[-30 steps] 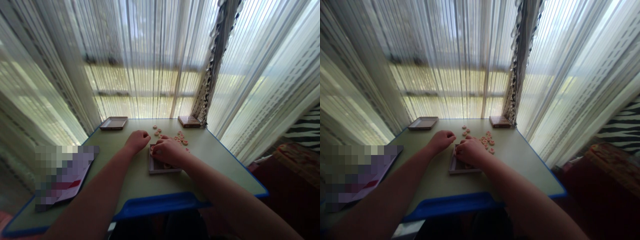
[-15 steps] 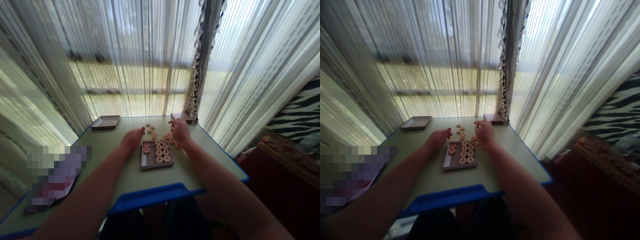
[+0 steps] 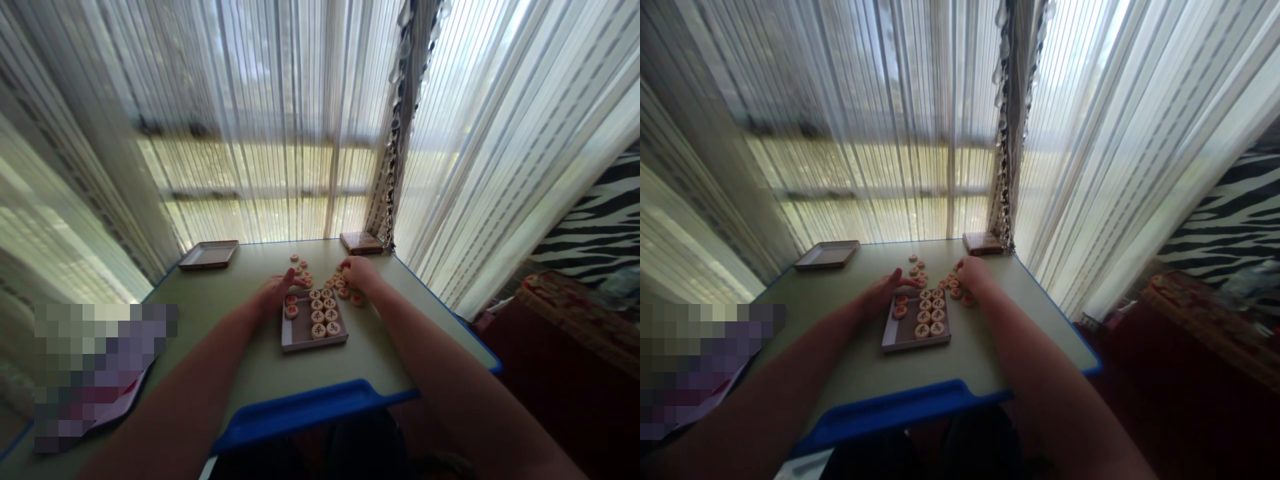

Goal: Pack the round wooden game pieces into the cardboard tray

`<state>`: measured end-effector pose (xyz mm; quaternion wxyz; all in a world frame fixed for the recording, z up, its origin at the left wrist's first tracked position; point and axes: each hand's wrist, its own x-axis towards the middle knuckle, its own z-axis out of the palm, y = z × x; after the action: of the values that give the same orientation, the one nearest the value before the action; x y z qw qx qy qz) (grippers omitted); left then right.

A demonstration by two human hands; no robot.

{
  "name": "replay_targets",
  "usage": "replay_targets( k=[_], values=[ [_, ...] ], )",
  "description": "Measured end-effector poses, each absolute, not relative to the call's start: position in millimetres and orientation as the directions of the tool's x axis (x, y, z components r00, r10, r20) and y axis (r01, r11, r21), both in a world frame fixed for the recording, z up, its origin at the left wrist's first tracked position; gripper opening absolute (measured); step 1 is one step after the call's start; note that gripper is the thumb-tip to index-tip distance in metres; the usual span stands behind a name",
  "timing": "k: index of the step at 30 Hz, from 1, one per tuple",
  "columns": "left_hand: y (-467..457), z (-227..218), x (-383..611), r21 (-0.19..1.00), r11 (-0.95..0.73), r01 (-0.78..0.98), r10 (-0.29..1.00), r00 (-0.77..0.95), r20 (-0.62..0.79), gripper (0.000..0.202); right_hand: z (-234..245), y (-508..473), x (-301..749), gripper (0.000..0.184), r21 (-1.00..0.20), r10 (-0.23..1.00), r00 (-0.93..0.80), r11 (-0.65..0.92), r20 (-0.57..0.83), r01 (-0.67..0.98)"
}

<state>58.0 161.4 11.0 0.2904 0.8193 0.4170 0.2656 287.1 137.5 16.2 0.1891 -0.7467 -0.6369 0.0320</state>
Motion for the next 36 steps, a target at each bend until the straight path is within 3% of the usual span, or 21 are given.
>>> replay_targets(
  k=[5, 10, 14, 19, 23, 29, 36],
  values=[
    [165.2, 9.9, 56.8, 0.714, -0.491, 0.498, 0.823, 0.534, 0.193, 0.073, 23.1, 126.5, 278.3, 0.026, -0.164, 0.97, 0.091, -0.054, 0.225, 0.985],
    [164.2, 10.3, 53.9, 0.655, -0.535, 0.534, 0.819, 0.519, 0.246, 0.069, 34.7, 111.2, 280.4, 0.043, -0.058, 0.982, 0.157, -0.151, 0.102, 0.987],
    [164.8, 8.8, 52.7, 0.657, -0.524, 0.542, 0.825, 0.515, 0.234, 0.07, 41.4, 104.9, 289.3, 0.051, -0.08, 0.996, 0.086, -0.085, -0.002, 0.993],
    [166.3, 7.5, 51.0, 0.738, -0.45, 0.502, 0.858, 0.473, 0.201, 0.071, 46.1, 96.7, 297.6, 0.073, -0.196, 0.99, -0.071, 0.047, -0.12, 0.979],
    [165.9, 7.0, 51.0, 0.759, -0.416, 0.5, 0.879, 0.436, 0.194, 0.074, 47.4, 97.4, 298.4, 0.063, -0.275, 0.99, -0.084, 0.049, -0.115, 0.96],
    [166.8, 7.5, 50.9, 0.732, -0.403, 0.549, 0.896, 0.401, 0.193, 0.075, 47.8, 104.9, 290.7, 0.047, -0.167, 0.991, -0.137, 0.136, 0.007, 0.977],
    [166.1, 9.1, 51.0, 0.682, -0.429, 0.593, 0.888, 0.414, 0.199, 0.076, 40.6, 112.1, 290.7, 0.036, -0.206, 0.975, -0.177, 0.202, 0.134, 0.957]
  ],
)
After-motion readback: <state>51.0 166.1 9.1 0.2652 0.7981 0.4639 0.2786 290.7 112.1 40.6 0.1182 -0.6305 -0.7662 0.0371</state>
